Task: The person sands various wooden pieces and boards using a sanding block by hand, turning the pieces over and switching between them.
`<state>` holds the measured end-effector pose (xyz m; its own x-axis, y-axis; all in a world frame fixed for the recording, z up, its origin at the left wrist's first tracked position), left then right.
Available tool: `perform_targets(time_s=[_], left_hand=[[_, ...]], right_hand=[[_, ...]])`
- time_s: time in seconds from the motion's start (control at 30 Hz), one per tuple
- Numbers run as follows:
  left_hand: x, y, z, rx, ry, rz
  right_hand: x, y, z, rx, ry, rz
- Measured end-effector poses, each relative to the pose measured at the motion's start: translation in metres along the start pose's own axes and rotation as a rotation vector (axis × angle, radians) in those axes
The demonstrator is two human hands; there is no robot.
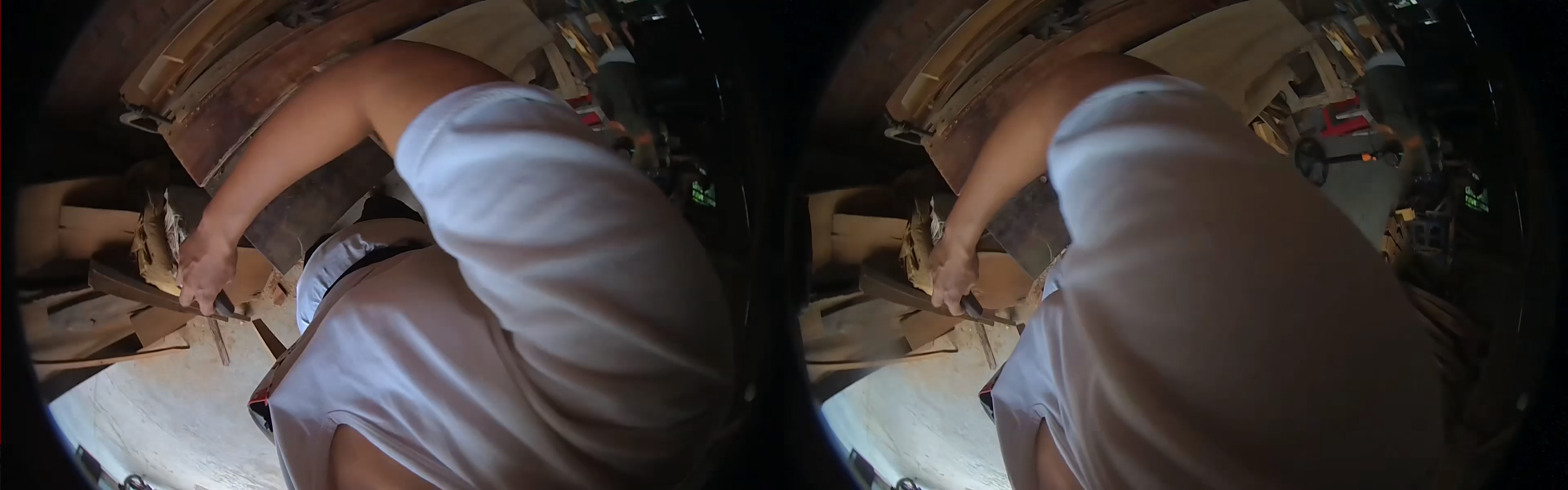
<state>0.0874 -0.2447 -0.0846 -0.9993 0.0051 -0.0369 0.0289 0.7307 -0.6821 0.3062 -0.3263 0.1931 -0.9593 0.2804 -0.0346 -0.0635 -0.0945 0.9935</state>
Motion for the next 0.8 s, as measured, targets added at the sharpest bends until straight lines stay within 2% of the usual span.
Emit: perform_targets(time_s=[0.03, 0.07, 0.1, 0.17, 0.23, 0.33, 0.43, 0.5, 0.53, 0.57, 0.6, 0.63, 0.67, 0.7, 0.73, 0.77, 0.8], left_hand=[[0.056, -0.071, 0.058, 0.006, 0.057, 0.014], [0.130, -0.185, 0.141, -0.008, 0.078, 0.016], [0.159, -0.230, 0.189, -0.036, 0.070, -0.001], [0.126, -0.182, 0.193, -0.081, 0.071, -0.054], [0.057, -0.125, 0.190, -0.098, 0.062, -0.137], [-0.052, -0.011, 0.169, -0.120, 0.090, -0.268], [-0.122, 0.112, 0.146, -0.143, 0.125, -0.456], [-0.169, 0.200, 0.101, -0.156, 0.026, -0.648], [-0.169, 0.241, 0.056, -0.175, -0.058, -0.773], [-0.158, 0.286, 0.014, -0.193, -0.150, -0.905], [-0.167, 0.313, 0.018, -0.290, -0.234, -1.041], [-0.191, 0.319, 0.027, -0.058, -0.399, -1.062], [-0.204, 0.284, 0.016, -0.009, -0.422, -1.131], [-0.210, 0.223, -0.016, -0.222, -0.454, -1.238], [-0.217, 0.197, -0.025, -0.234, -0.494, -1.299], [-0.227, 0.189, -0.028, -0.248, -0.512, -1.346], [-0.243, 0.195, -0.029, -0.159, -0.578, -1.280]], right_hand=[[0.006, 0.009, 0.030, -0.007, 0.177, -0.031], [-0.002, 0.010, 0.030, -0.005, 0.143, -0.054], [-0.010, 0.014, 0.031, -0.024, 0.088, -0.079], [-0.029, 0.010, 0.032, -0.048, -0.023, -0.105], [-0.042, 0.010, 0.029, -0.049, -0.103, -0.122], [-0.063, 0.006, 0.017, -0.035, -0.245, -0.121], [-0.076, 0.003, -0.001, -0.010, -0.349, -0.083], [-0.071, 0.003, -0.008, -0.051, -0.293, -0.075], [-0.064, 0.005, -0.011, -0.098, -0.229, -0.054], [-0.064, 0.004, -0.047, -0.179, -0.300, -0.060], [-0.063, 0.006, -0.076, -0.046, -0.452, -0.052], [-0.064, 0.007, -0.102, 0.013, -0.610, -0.009], [-0.062, 0.003, -0.133, 0.022, -0.719, 0.067], [-0.055, 0.009, -0.156, 0.056, -0.821, 0.093], [-0.048, 0.005, -0.183, 0.067, -0.967, 0.179], [-0.042, 0.008, -0.198, 0.061, -1.000, 0.137], [-0.035, 0.007, -0.213, 0.057, -1.104, 0.200]])
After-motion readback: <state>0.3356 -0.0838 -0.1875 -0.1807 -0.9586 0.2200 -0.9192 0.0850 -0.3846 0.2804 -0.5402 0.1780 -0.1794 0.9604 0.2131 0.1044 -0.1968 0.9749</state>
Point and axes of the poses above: each hand's wrist, its own z-axis towards the middle knuckle, its own y-axis out of the back of the hand, x = y × z, the point moved 10 cm from there along z, towards the middle knuckle, and after that the axes turned 8 degrees about -z, right-handed, at the moved point
